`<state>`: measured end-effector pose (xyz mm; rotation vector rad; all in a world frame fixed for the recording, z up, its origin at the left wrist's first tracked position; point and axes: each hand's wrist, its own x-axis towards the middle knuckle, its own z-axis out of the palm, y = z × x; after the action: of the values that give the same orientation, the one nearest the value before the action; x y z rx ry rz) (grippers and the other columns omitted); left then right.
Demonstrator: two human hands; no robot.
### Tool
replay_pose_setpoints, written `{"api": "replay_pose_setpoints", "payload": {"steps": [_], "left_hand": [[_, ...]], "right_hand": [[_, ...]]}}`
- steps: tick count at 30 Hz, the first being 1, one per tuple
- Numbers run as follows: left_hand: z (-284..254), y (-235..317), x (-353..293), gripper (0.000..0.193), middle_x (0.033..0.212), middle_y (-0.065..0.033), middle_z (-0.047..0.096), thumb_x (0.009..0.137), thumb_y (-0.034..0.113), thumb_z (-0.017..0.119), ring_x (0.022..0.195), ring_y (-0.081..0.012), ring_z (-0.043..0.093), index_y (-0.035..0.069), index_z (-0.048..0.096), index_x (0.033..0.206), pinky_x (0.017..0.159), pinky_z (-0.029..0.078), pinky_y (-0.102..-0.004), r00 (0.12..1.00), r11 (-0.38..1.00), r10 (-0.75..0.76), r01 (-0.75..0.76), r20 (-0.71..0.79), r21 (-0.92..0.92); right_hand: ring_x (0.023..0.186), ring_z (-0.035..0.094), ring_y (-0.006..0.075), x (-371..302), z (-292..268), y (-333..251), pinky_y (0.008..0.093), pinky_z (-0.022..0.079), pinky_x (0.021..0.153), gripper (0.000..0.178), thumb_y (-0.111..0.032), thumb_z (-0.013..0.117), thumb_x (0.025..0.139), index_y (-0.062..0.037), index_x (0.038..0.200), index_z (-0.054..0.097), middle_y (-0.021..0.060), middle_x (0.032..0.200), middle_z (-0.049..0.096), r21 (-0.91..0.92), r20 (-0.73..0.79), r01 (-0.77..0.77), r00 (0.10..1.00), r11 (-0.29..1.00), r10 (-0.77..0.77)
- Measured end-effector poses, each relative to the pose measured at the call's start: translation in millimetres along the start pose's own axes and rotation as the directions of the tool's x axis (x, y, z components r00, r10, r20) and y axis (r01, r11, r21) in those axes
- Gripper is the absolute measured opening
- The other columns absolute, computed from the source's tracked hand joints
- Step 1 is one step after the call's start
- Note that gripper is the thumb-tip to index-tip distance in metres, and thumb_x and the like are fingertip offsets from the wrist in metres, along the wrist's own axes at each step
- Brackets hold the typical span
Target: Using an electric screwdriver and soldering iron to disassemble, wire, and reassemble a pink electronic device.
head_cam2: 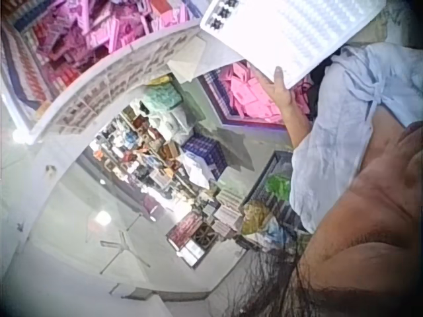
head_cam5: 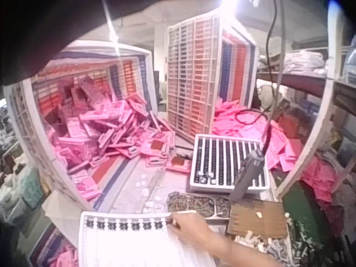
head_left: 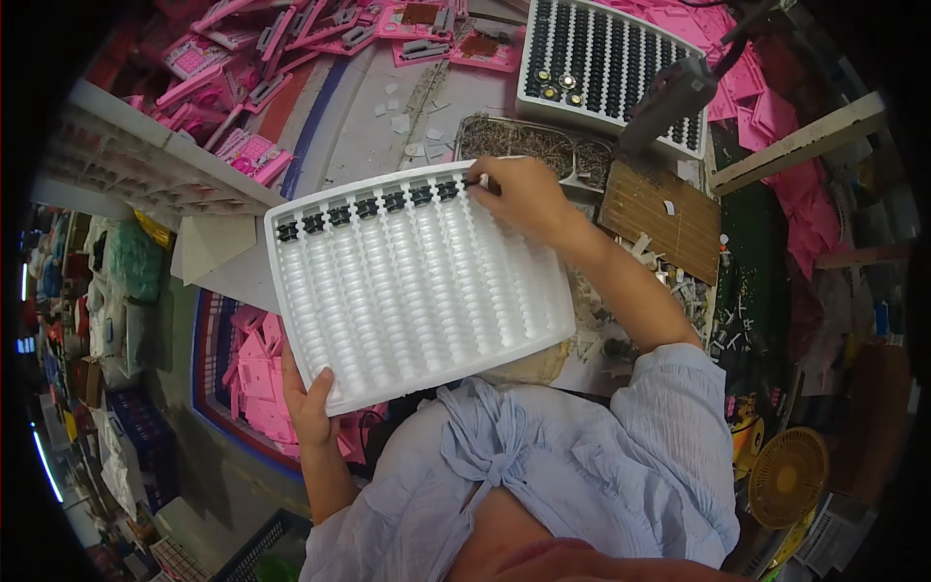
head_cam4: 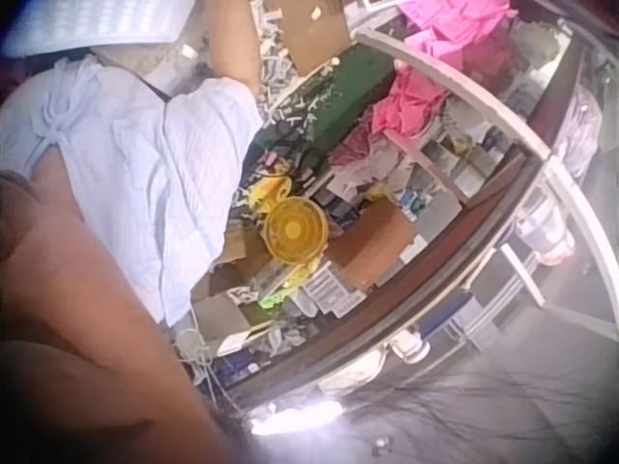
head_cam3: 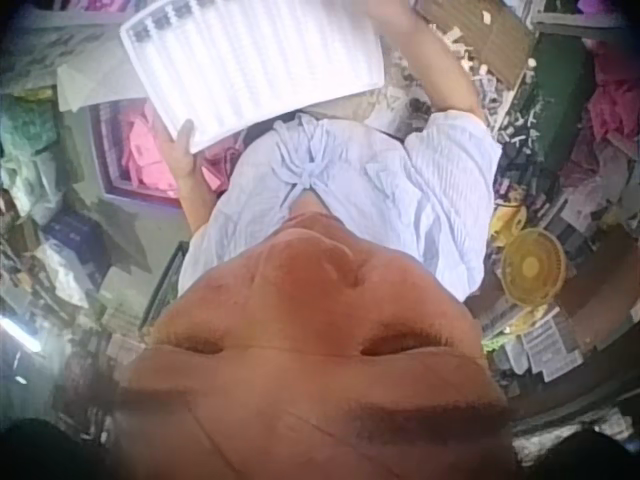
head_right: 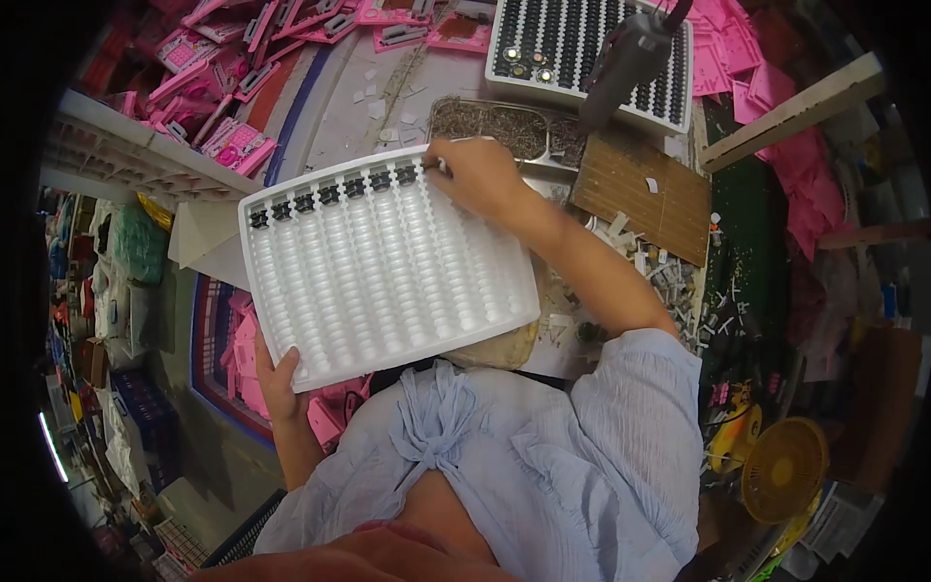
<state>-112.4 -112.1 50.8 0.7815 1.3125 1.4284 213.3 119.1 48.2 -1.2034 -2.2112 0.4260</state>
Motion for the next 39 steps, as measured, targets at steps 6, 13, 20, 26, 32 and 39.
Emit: {"api": "replay_pose_setpoints", "payload": {"steps": [6, 13, 20, 26, 32, 39], "left_hand": [[4.1, -0.7, 2.0, 0.072, 0.137, -0.0201, 0.053, 0.083, -0.001, 0.060, 0.120, -0.0288, 0.058, -0.003, 0.033, 0.150, 0.102, 0.048, -0.0399, 0.999, 0.999, 0.033, -0.033, 0.017, 0.016], [4.3, -0.7, 4.7, 0.075, 0.140, -0.0196, 0.050, 0.083, -0.001, 0.061, 0.125, -0.0269, 0.054, -0.005, 0.031, 0.151, 0.108, 0.041, -0.0376, 0.999, 0.999, -0.037, 0.037, 0.006, 0.003], [14.5, 0.4, 14.2, 0.076, 0.139, -0.0190, 0.051, 0.082, -0.001, 0.062, 0.124, -0.0267, 0.055, -0.004, 0.031, 0.152, 0.107, 0.042, -0.0374, 0.997, 0.998, -0.062, 0.062, 0.051, 0.008], [7.1, -0.4, 5.5, 0.073, 0.138, -0.0201, 0.052, 0.082, -0.001, 0.060, 0.122, -0.0285, 0.057, -0.004, 0.033, 0.150, 0.104, 0.046, -0.0394, 0.999, 1.000, -0.022, 0.023, 0.032, -0.010], [11.8, 2.4, 7.2, 0.072, 0.137, -0.0209, 0.052, 0.083, 0.000, 0.059, 0.122, -0.0295, 0.057, -0.003, 0.034, 0.150, 0.103, 0.047, -0.0404, 1.000, 1.000, -0.004, 0.004, 0.025, -0.018], [9.1, 3.5, 11.2, 0.075, 0.141, -0.0200, 0.050, 0.084, 0.001, 0.063, 0.127, -0.0278, 0.052, -0.005, 0.031, 0.151, 0.110, 0.040, -0.0391, 0.999, 1.000, 0.002, -0.002, 0.042, -0.006]], "right_hand": [[0.081, 0.070, 0.0313, 0.8, 4.0, 11.9, 0.0436, 0.055, 0.073, 0.019, -0.024, 0.068, 0.086, -0.0082, 0.097, 0.072, 0.0128, 0.087, 0.073, 0.003, 0.066, -0.057, 0.996, 0.998, 0.057], [0.069, 0.064, 0.0114, 44.9, -41.3, 71.2, 0.0314, 0.051, 0.059, 0.026, -0.026, 0.074, 0.086, -0.0024, 0.096, 0.076, 0.0062, 0.079, 0.072, 0.629, 0.145, -0.413, 0.895, 0.659, 0.422], [0.085, 0.072, 0.0271, 119.9, -75.0, 182.6, 0.0395, 0.057, 0.074, 0.027, -0.030, 0.076, 0.077, -0.0075, 0.091, 0.080, 0.0153, 0.093, 0.075, 0.170, -0.329, -0.624, 0.694, 0.763, 0.641], [0.101, 0.071, 0.0354, 140.4, -92.2, 179.1, 0.0467, 0.056, 0.088, 0.031, -0.031, 0.072, 0.079, -0.0092, 0.101, 0.077, 0.0172, 0.106, 0.074, -0.145, -0.389, -0.725, 0.667, 0.673, 0.635], [0.098, 0.069, 0.0363, 120.4, -83.2, 186.6, 0.0496, 0.056, 0.079, 0.029, -0.037, 0.063, 0.090, -0.0104, 0.099, 0.072, 0.0135, 0.102, 0.073, -0.331, -0.538, -0.631, 0.737, 0.702, 0.409], [0.091, 0.063, 0.0266, 86.4, -62.8, 81.0, 0.0376, 0.052, 0.079, 0.017, -0.020, 0.075, 0.083, -0.0089, 0.095, 0.075, 0.0073, 0.096, 0.071, 0.079, -0.365, 0.071, 0.930, 0.994, -0.037]]}}
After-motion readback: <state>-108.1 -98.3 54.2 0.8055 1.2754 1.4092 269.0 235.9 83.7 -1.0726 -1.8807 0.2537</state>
